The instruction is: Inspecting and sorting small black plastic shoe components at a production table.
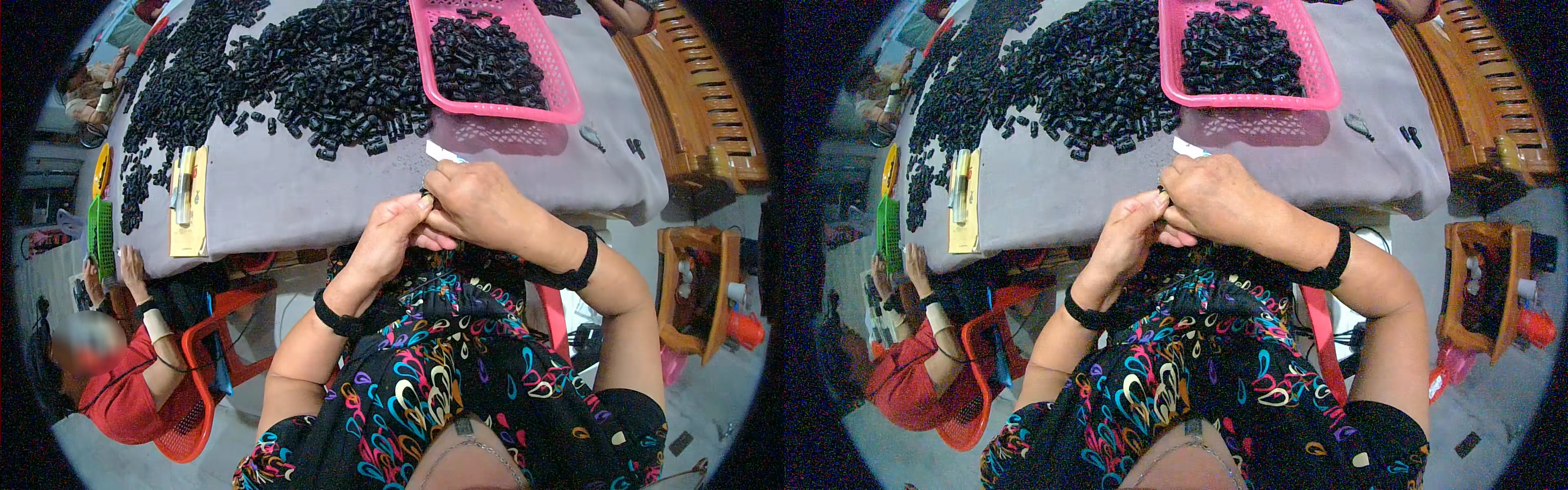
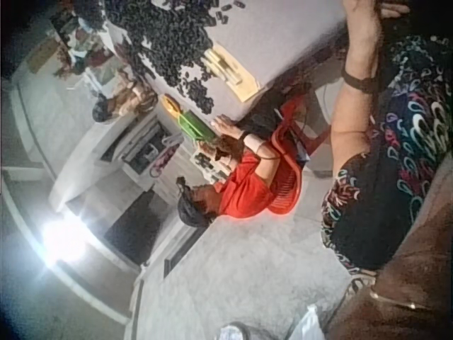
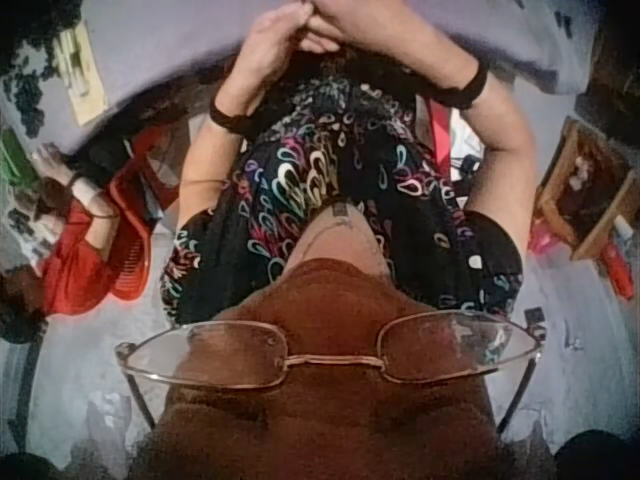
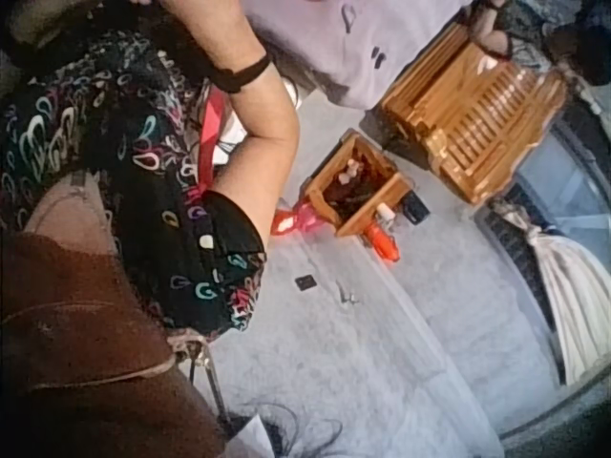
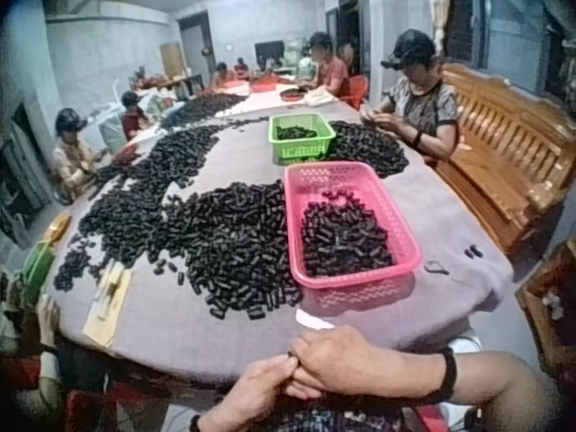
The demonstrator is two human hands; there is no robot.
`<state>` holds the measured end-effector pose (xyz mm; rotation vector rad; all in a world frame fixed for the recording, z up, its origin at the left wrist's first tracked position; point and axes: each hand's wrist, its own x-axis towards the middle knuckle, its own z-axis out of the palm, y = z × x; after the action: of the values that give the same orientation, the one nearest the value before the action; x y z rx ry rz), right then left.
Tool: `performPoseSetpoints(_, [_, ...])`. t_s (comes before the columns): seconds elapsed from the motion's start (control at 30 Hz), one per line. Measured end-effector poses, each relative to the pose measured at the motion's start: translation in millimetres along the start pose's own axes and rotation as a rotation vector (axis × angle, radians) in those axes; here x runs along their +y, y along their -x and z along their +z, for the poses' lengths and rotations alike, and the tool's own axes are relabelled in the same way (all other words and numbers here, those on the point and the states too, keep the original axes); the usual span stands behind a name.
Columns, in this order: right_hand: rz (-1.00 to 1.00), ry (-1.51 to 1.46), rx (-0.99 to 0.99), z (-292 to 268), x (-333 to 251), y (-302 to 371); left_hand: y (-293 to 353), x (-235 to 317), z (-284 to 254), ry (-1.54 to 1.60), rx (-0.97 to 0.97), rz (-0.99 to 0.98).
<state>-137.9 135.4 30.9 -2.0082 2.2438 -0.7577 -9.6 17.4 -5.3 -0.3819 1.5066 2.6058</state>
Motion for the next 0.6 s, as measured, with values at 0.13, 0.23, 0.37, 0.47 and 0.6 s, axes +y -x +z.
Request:
performPoseSetpoints(0.13, [0.001, 0.02, -0.014, -1, -3, 1, 2, -5, -1, -0.056, 0.0, 0.002])
performPoseSetpoints(0.23, [-0.019, 0.039, -0.002, 3, -1, 3, 1, -9, -1, -0.045, 0.004, -0.002])
performPoseSetpoints(0.37, [-0.021, 0.042, 0.008, 4, -2, 2, 0, -11, -2, -0.029, 0.025, 0.021])
performPoseSetpoints(0.47, [-0.04, 0.043, -0.018, 5, 0, 1, -1, -9, -8, -0.013, 0.005, 0.022])
performPoseSetpoints(0.6, [-0.029, 0.043, -0.007, 12, 1, 1, 0, -4, -9, -0.037, -0.025, 0.01])
